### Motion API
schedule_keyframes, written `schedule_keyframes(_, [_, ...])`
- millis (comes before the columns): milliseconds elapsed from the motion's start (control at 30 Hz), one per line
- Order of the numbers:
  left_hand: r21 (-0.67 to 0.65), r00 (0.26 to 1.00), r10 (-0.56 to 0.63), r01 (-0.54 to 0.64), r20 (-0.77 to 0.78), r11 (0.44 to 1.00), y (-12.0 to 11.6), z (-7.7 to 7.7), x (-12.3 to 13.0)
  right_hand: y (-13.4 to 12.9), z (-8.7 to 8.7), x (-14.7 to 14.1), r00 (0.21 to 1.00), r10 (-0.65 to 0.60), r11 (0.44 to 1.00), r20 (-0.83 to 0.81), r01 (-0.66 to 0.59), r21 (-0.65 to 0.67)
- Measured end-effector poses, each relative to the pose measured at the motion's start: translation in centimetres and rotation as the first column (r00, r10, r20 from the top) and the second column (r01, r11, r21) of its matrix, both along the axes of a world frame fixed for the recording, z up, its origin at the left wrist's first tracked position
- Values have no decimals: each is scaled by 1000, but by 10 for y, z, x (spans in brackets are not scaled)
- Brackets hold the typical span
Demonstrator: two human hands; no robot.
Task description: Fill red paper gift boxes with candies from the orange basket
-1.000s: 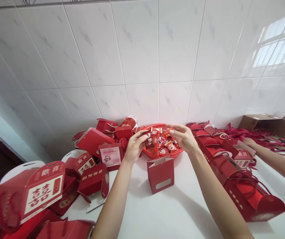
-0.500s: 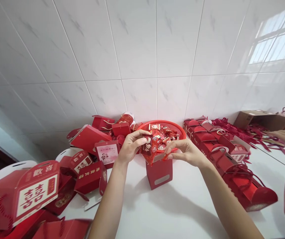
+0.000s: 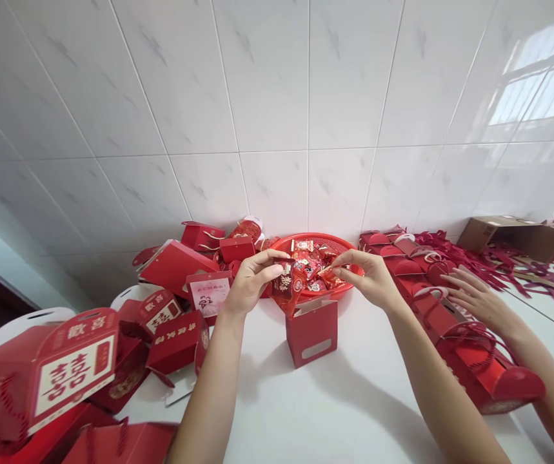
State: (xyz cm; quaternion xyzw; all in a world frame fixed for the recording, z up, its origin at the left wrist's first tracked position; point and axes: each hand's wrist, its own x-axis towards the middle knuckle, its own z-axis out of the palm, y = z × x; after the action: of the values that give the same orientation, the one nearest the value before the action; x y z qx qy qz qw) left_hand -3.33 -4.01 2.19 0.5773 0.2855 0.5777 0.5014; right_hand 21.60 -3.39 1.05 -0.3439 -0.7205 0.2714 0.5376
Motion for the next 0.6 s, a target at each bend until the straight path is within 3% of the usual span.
schedule_keyframes(67, [9,1000,19,-19,-11,1000,1,-1,-1,4,0,-1,999,-53,998,-9,53,28])
schedule_keyframes(167, [23,999,13,-12,-34,1000,2,-1,-1,7,-1,-4,999,-27,1000,-43,27,-8])
schedule_keyframes(367, [4,990,-86,87,-115,996,-2,1,-6,-8,6,-5,971,214,968,-108,-226,-109])
schedule_keyframes(500, [-75,894,-305,298,-328,952,-11,6,-15,-22,14,-1,923,365,929,121,-352,-114])
schedule_keyframes(600, [-88,842,-356,351,-405,932,-16,10,-18,-28,15,-4,881,367,930,299,-358,-86])
